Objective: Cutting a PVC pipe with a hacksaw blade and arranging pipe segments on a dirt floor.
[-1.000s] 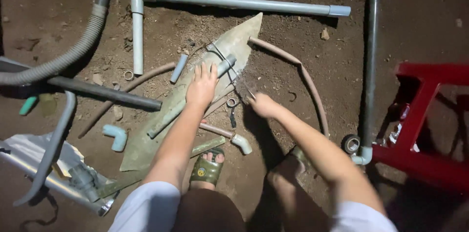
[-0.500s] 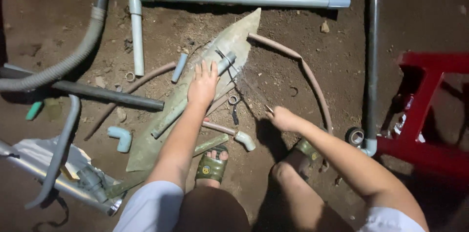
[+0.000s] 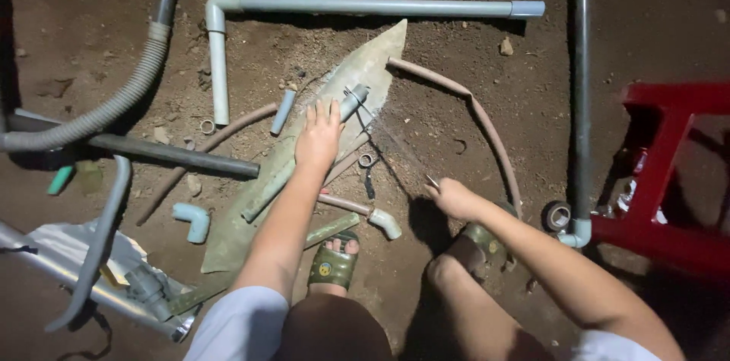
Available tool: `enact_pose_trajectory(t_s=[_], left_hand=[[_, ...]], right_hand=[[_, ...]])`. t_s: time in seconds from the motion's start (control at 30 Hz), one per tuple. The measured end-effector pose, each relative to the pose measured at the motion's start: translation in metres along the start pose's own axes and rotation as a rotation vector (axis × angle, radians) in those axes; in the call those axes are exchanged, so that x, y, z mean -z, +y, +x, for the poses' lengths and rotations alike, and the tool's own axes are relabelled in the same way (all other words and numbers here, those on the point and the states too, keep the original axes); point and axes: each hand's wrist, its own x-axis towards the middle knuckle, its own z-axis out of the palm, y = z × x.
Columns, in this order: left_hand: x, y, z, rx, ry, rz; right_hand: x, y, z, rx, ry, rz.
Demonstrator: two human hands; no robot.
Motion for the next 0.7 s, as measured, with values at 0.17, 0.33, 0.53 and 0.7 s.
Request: enact_pose_trajectory(t_s=[0.17,0.33,0.53,0.7], left_hand=[[0.007,0.002,0.001,-0.04,0.03,0.03],[-0.004,-0.001,0.002,-0.04,0.008,0.005],[0.001,-0.005,0.006,-0.029,0.034,0.004],[0.048,0.006,0.01,0.069,-0.034,-0.088]], right_hand=[[0.01,-0.034,0.026,-0.002,0.019,-0.016],[0.008,-0.098,0.144,0.149,0.124,-0.006],[-0.005,-0.054,0.084,0.134,0.112,0.105],[0.02,0.008,-0.076,-0.143,-0.018,-0.091]])
